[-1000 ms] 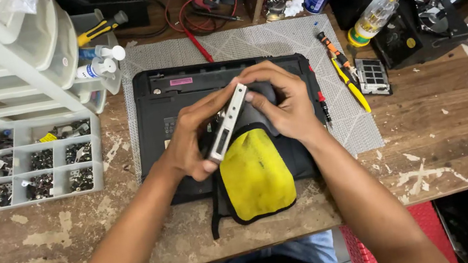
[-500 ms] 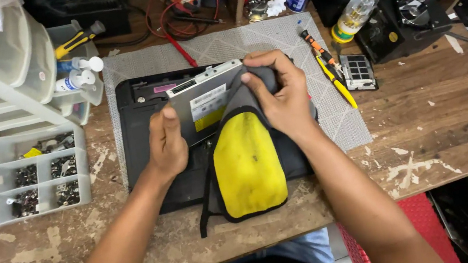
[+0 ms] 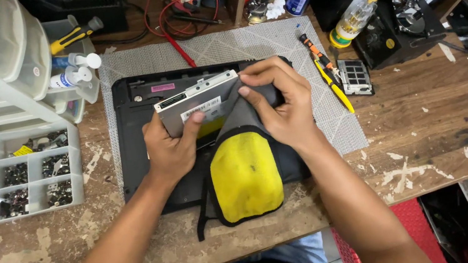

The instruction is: Inspecting and attempting to install an optical drive into a laptop

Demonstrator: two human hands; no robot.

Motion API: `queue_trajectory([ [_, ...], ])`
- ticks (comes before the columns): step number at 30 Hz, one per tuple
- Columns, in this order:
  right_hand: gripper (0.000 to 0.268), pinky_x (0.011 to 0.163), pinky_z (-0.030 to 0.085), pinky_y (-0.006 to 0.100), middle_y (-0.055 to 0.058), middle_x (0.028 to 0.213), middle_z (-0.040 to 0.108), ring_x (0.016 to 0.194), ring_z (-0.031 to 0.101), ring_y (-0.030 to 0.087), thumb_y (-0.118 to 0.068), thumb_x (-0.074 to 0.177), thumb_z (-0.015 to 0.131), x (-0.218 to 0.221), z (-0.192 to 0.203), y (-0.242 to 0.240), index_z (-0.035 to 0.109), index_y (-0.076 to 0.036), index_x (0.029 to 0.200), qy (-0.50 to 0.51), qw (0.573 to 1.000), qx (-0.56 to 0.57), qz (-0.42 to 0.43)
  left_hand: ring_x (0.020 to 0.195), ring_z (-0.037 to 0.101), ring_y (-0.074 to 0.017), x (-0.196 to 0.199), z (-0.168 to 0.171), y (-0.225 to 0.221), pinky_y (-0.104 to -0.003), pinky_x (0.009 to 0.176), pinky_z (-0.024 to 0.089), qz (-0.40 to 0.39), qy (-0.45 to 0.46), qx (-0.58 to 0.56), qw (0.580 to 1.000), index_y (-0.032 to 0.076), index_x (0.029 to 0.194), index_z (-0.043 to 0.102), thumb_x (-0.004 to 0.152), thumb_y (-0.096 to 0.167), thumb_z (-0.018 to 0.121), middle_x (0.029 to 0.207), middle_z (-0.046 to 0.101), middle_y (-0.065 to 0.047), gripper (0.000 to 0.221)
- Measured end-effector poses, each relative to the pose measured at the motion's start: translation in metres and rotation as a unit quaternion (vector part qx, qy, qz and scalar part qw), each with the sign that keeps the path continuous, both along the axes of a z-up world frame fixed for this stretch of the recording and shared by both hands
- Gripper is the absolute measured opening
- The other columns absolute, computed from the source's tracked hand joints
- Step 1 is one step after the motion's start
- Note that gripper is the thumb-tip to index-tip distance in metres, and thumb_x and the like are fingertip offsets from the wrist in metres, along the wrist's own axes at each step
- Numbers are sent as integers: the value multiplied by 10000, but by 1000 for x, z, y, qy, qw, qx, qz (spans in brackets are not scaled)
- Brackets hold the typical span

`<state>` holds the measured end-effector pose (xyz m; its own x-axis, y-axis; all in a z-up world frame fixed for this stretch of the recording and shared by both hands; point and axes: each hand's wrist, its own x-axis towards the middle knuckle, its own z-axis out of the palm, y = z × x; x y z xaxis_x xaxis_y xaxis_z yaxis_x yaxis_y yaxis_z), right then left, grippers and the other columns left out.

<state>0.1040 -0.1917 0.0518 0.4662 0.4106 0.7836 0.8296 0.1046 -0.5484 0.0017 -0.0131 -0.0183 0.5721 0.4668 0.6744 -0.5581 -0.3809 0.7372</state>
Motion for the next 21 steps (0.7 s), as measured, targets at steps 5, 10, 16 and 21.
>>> queue_trajectory([
  [5,94,779,533,418,189,937,725,842,723,364,63,900,780,3,3,-2,709,38,955,9,1000,-12,23,684,494,-64,0,2,-3,-282,539,475,23,14,-35,999,3,893,661,917,94,768,638,645,-81,142],
  [10,93,761,525,400,179,906,713,812,713,331,66,902,777,7,-9,0,704,40,954,31,999,0,15,710,522,-88,-1,8,-7,-308,586,503,41,32,-83,995,21,912,669,948,148,757,685,665,-78,158],
  [16,125,680,515,384,175,794,694,709,698,320,68,854,811,6,-13,5,696,31,887,63,998,-17,26,754,551,-32,-2,22,3,-249,697,504,76,45,-175,981,132,961,639,1027,283,661,820,660,56,166],
  [21,94,685,510,365,157,780,706,719,706,288,44,861,800,13,-7,-4,713,8,868,92,987,-103,81,723,666,-73,1,21,5,-254,687,545,100,58,-247,962,126,950,625,1012,321,670,823,718,-19,209],
])
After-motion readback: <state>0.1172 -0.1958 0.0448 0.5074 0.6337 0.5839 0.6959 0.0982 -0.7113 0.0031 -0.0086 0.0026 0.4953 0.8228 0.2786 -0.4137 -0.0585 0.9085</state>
